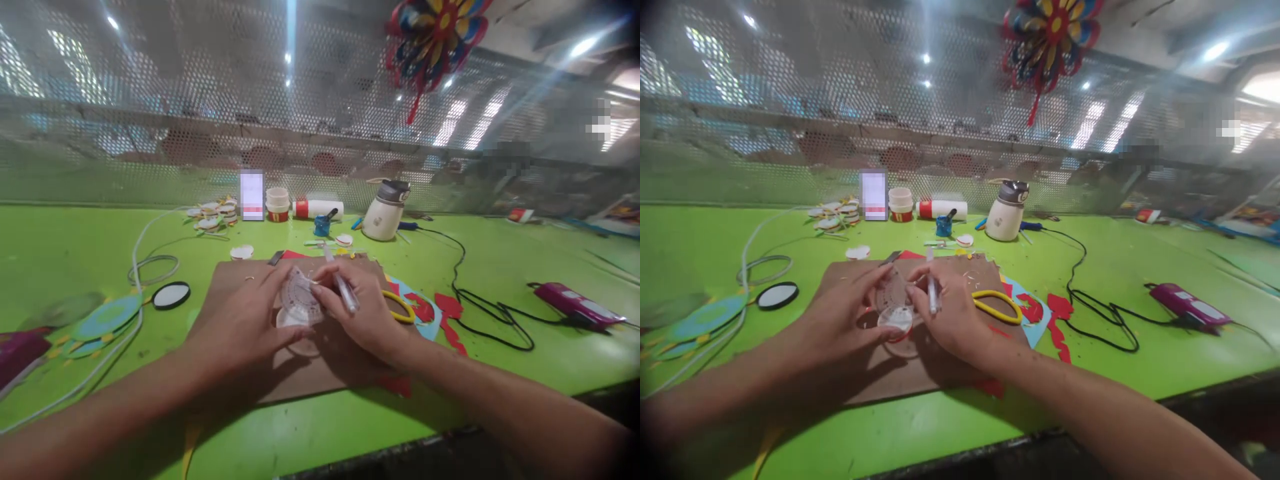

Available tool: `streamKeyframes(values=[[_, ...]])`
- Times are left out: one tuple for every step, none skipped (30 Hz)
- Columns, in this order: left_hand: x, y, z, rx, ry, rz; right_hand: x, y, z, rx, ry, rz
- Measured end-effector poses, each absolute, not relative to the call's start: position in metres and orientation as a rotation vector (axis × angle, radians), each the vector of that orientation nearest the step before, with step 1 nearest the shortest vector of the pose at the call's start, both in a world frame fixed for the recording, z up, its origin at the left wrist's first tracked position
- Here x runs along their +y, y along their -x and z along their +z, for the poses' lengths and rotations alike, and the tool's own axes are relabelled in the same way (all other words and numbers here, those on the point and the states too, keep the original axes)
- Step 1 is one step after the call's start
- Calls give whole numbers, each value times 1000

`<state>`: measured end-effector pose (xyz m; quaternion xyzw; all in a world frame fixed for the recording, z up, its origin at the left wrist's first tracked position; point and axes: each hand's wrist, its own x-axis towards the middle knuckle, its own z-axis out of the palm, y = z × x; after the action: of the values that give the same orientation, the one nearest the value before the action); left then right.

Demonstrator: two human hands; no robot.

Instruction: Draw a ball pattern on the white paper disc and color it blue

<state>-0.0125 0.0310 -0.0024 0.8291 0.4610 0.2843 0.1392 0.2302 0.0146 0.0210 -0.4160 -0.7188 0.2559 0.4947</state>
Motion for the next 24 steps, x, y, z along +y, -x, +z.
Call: streamKeyframes(values=[[28, 12, -3, 1341, -2409, 841, 13, -228, 21, -1745, 1006, 626], [26, 13, -3, 1352, -2419, 841, 12, -226, 22, -1746, 1003, 628], [26, 14, -1, 1370, -2422, 823, 11, -224, 22, -1746, 998, 631], [26, 15, 0, 1391, -2407, 770, 9, -222, 23, -1746, 993, 634], [27, 17, 3, 1417, -2370, 704, 9, -221, 23, -1744, 988, 638], [29, 18, 5, 1437, -2334, 653, 8, -219, 23, -1739, 982, 644], [30, 20, 7, 1439, -2311, 631, 8, -218, 24, -1730, 976, 651], [31, 21, 9, 1438, -2300, 642, 7, -216, 24, -1721, 971, 659], [31, 21, 11, 1435, -2299, 669, 8, -215, 24, -1711, 965, 666], [31, 22, 12, 1431, -2305, 697, 8, -214, 24, -1704, 959, 670], [29, 22, 11, 1430, -2314, 725, 8, -212, 23, -1699, 954, 670], [27, 23, 10, 1436, -2324, 747, 8, -211, 22, -1694, 947, 661], [25, 23, 8, 1428, -2338, 749, 8, -210, 21, -1695, 945, 655], [23, 24, 4, 1422, -2353, 795, 8, -209, 20, -1685, 935, 643], [22, 25, -1, 1408, -2376, 839, 8, -208, 18, -1665, 930, 630], [21, 26, -6, 1379, -2412, 865, 8, -208, 16, -1662, 926, 637], [21, 27, -11, 1329, -2464, 819, 8, -208, 14, -1671, 928, 658], [21, 28, -16, 1312, -2504, 809, 7, -208, 12, -1663, 939, 670], [20, 29, -20, 1318, -2527, 801, 6, -208, 10, -1648, 946, 680], [20, 29, -23, 1320, -2545, 784, 4, -208, 8, -1635, 960, 697], [19, 28, -26, 1326, -2552, 772, 3, -208, 6, -1635, 961, 713], [18, 28, -28, 1331, -2555, 764, 1, -208, 5, -1636, 965, 729], [17, 28, -29, 1332, -2554, 755, -1, -208, 3, -1638, 969, 746], [16, 29, -31, 1333, -2549, 752, -2, -208, 2, -1646, 968, 764]])
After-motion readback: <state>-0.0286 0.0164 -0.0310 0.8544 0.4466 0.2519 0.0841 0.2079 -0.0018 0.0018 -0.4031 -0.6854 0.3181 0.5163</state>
